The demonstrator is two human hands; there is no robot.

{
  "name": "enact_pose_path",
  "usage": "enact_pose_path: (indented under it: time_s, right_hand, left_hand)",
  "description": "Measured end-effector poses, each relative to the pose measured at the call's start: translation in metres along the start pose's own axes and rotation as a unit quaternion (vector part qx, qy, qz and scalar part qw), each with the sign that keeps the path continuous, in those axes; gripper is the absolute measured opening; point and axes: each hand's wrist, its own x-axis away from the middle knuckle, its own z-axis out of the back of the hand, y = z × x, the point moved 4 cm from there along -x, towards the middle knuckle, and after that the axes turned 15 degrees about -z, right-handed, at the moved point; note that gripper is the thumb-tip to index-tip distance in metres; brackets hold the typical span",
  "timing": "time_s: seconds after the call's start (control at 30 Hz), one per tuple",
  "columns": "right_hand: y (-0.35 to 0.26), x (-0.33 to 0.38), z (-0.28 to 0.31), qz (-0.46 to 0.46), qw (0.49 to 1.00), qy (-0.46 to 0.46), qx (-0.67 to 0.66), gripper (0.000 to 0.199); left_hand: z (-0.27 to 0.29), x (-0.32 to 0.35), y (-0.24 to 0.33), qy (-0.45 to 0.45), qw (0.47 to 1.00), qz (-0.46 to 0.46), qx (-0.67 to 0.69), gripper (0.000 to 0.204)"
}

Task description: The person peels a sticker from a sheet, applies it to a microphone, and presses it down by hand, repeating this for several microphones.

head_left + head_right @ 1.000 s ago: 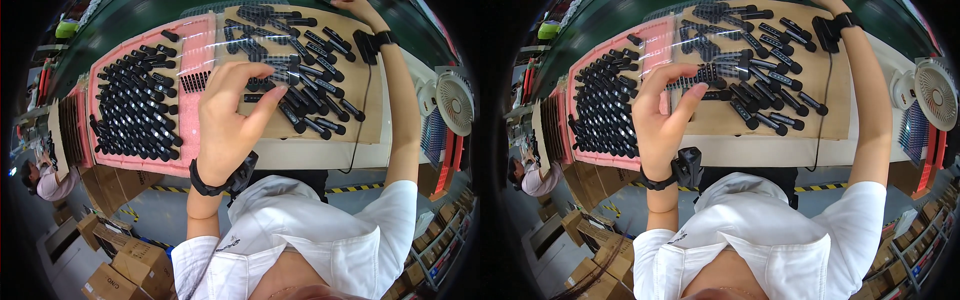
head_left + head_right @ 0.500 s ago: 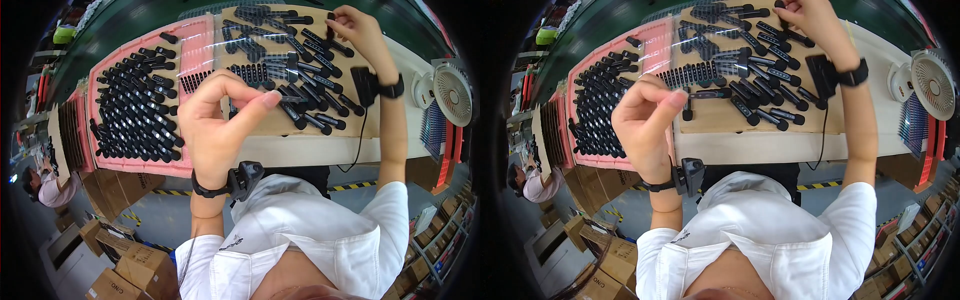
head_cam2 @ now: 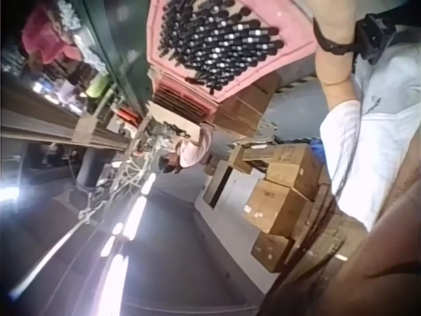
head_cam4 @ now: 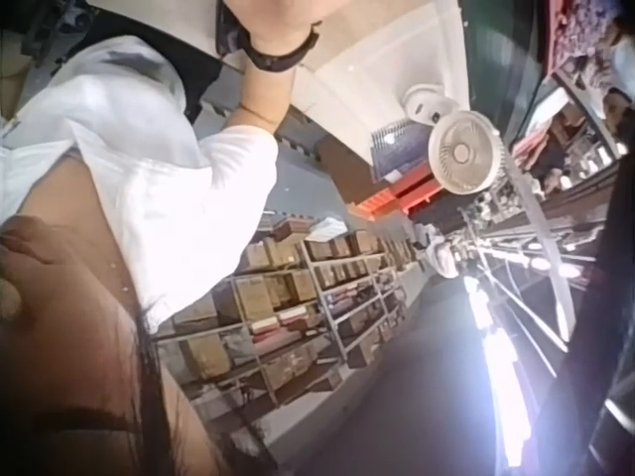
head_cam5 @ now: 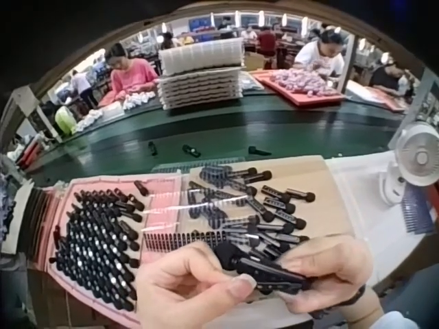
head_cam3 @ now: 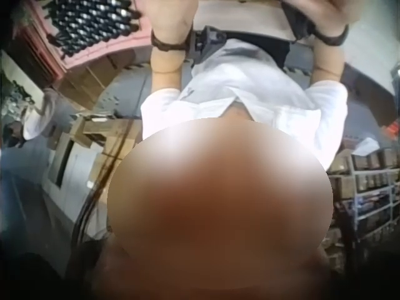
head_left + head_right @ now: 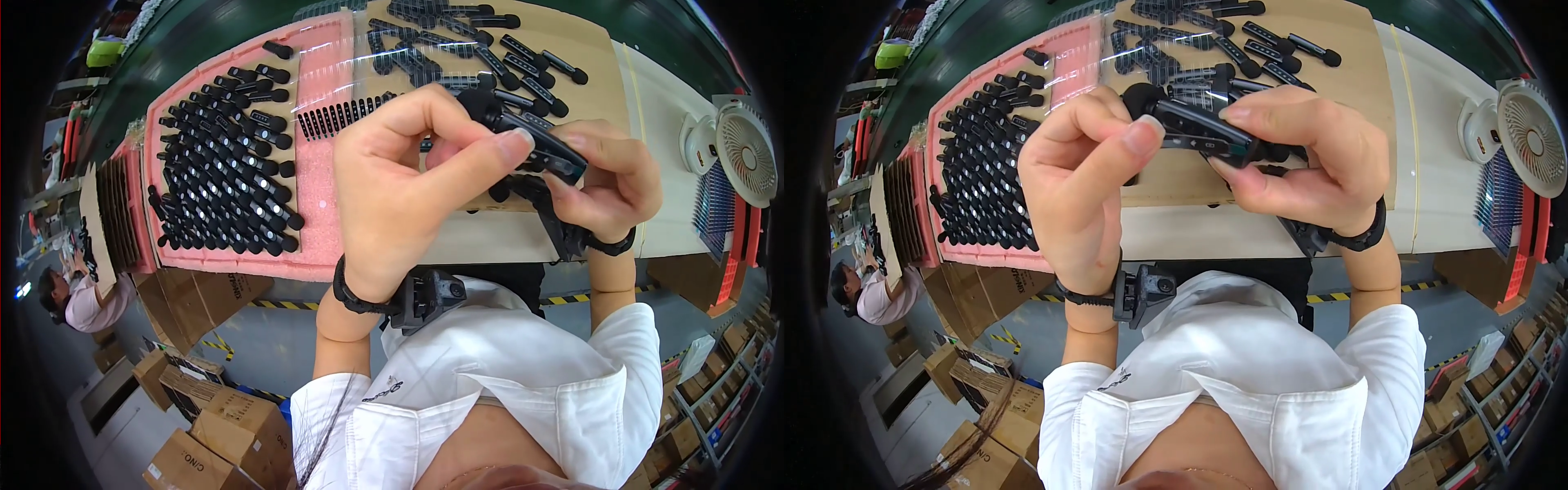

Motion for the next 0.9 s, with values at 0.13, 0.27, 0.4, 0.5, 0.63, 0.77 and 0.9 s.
enact_pose_path:
  time_s: [0.13, 0.27, 0.4, 0.5, 0.63, 0.77, 0.9]
  right_hand:
    - [-0.003, 0.000, 0.000, 0.005, 1.000, -0.004, -0.002, 0.033]
    - [-0.006, -0.002, 0.000, 0.023, 0.999, 0.034, -0.002, 0.033]
    - [-0.005, 0.000, 0.001, 0.013, 0.999, 0.034, -0.004, 0.034]
    - [-0.005, 0.000, 0.004, 0.016, 1.000, 0.026, -0.003, 0.034]
    - [-0.007, 0.001, 0.004, 0.023, 0.999, 0.032, 0.014, 0.033]
    - [-0.008, 0.001, 0.005, 0.027, 0.999, 0.032, 0.019, 0.032]
    - [-0.011, 0.000, 0.006, 0.029, 0.999, 0.026, 0.023, 0.033]
  left_hand:
    - [0.004, -0.001, -0.001, -0.016, 1.000, 0.001, -0.027, 0.014]
    - [0.003, -0.002, 0.000, -0.026, 0.999, 0.002, -0.039, 0.014]
    - [0.001, -0.002, 0.000, -0.018, 0.999, -0.006, -0.044, 0.015]
    - [-0.001, -0.001, -0.002, -0.023, 0.998, -0.031, -0.058, 0.016]
    - [-0.004, 0.001, 0.000, -0.031, 0.992, -0.073, -0.100, 0.017]
    - [-0.005, 0.002, 0.000, -0.042, 0.987, -0.099, -0.121, 0.017]
    - [-0.006, 0.003, 0.001, -0.051, 0.983, -0.115, -0.131, 0.015]
